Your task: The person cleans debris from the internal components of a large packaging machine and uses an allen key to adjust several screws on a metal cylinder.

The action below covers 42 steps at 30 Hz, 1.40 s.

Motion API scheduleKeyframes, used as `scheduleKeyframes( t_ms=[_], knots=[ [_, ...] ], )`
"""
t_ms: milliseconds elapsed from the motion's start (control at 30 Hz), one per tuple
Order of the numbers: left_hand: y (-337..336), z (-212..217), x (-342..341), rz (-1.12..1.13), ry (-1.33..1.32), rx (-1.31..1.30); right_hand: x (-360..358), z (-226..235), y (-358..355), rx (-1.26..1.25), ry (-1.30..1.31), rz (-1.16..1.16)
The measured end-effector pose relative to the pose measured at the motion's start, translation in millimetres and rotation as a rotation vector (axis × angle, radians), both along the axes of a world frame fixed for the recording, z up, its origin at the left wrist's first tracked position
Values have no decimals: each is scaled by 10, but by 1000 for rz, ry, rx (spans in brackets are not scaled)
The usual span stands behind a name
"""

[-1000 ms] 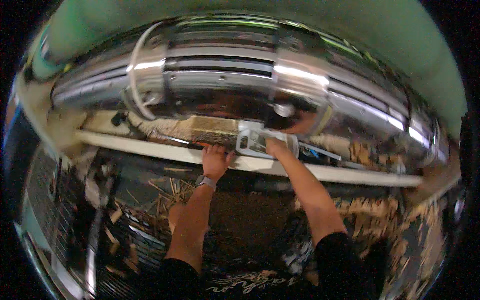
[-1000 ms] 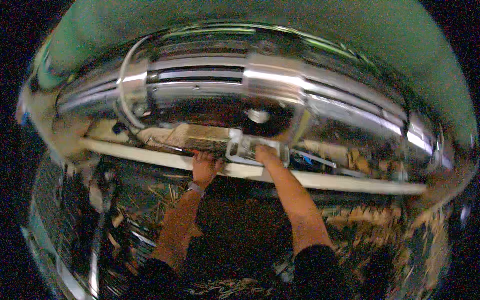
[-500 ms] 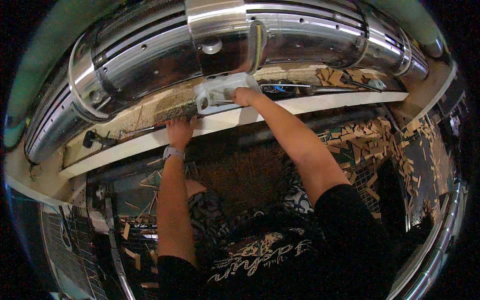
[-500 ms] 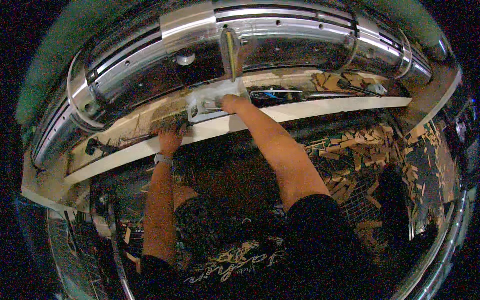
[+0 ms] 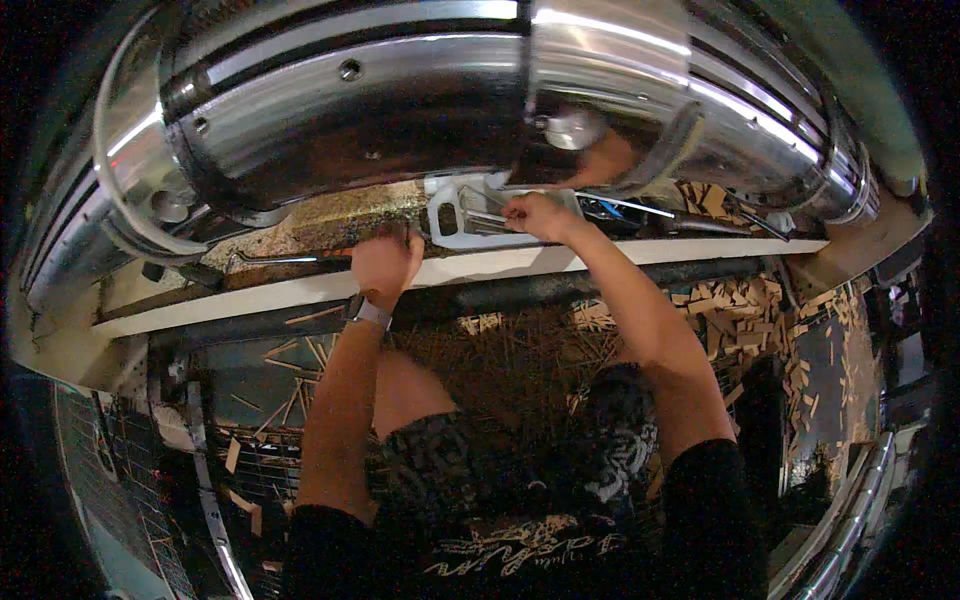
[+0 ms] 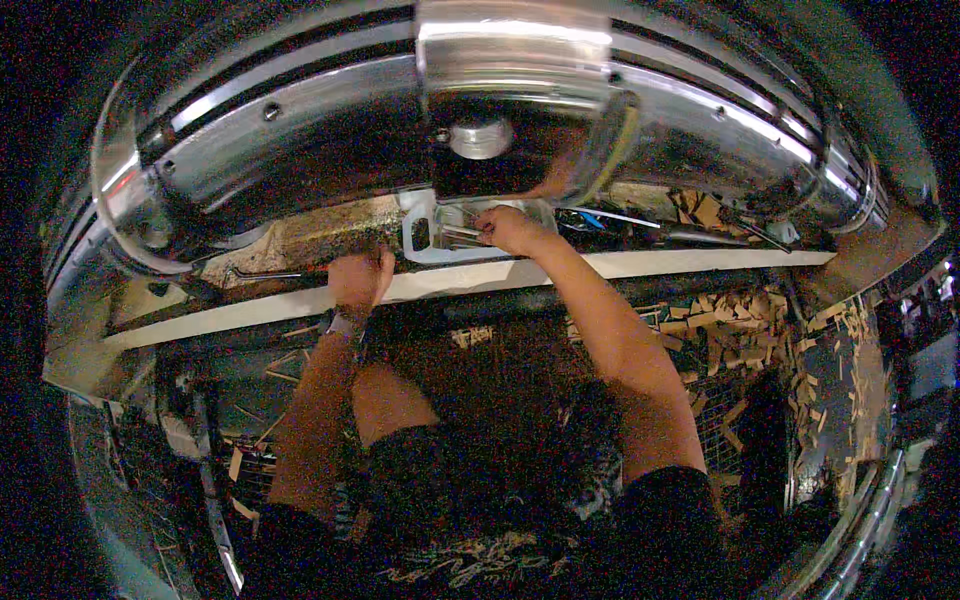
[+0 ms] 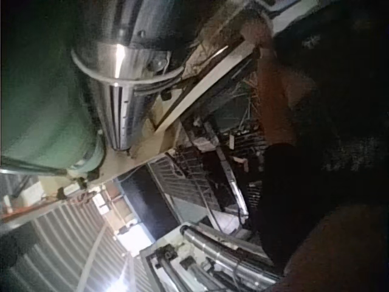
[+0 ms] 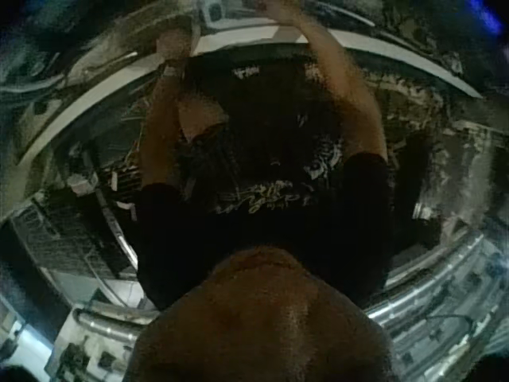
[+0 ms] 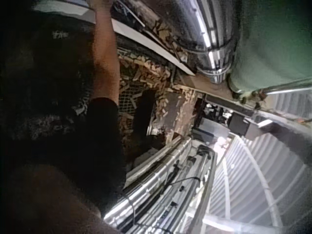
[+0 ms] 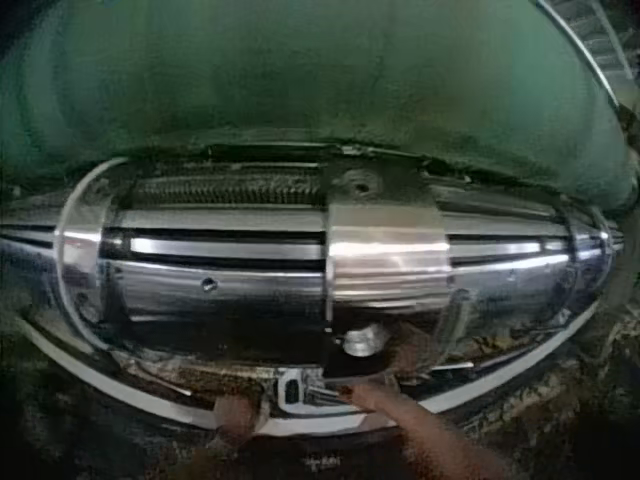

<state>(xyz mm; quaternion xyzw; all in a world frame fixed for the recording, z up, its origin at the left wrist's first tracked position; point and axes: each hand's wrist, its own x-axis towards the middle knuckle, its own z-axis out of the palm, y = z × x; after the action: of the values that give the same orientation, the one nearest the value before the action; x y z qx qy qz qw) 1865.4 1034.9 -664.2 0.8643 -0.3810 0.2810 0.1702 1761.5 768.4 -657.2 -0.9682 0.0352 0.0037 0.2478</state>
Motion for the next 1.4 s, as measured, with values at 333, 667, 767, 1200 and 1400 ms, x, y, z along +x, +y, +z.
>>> scheduleKeyframes(
  t_ms=[333,667,767,1200,1400],
  knots=[
    [14,55,-6,-81,113,-7,556,-282,338,-238,83,-171],
    [-28,110,-115,-89,97,16,436,7,563,-272,132,-118],
    [26,103,-110,-43,104,46,666,-131,570,-192,228,-193],
    [-16,-258,62,-12,-173,9,204,20,496,-306,-481,-231],
    [-21,-91,-59,-168,-259,-106,-1360,418,738,-99,-697,44]
  ],
)
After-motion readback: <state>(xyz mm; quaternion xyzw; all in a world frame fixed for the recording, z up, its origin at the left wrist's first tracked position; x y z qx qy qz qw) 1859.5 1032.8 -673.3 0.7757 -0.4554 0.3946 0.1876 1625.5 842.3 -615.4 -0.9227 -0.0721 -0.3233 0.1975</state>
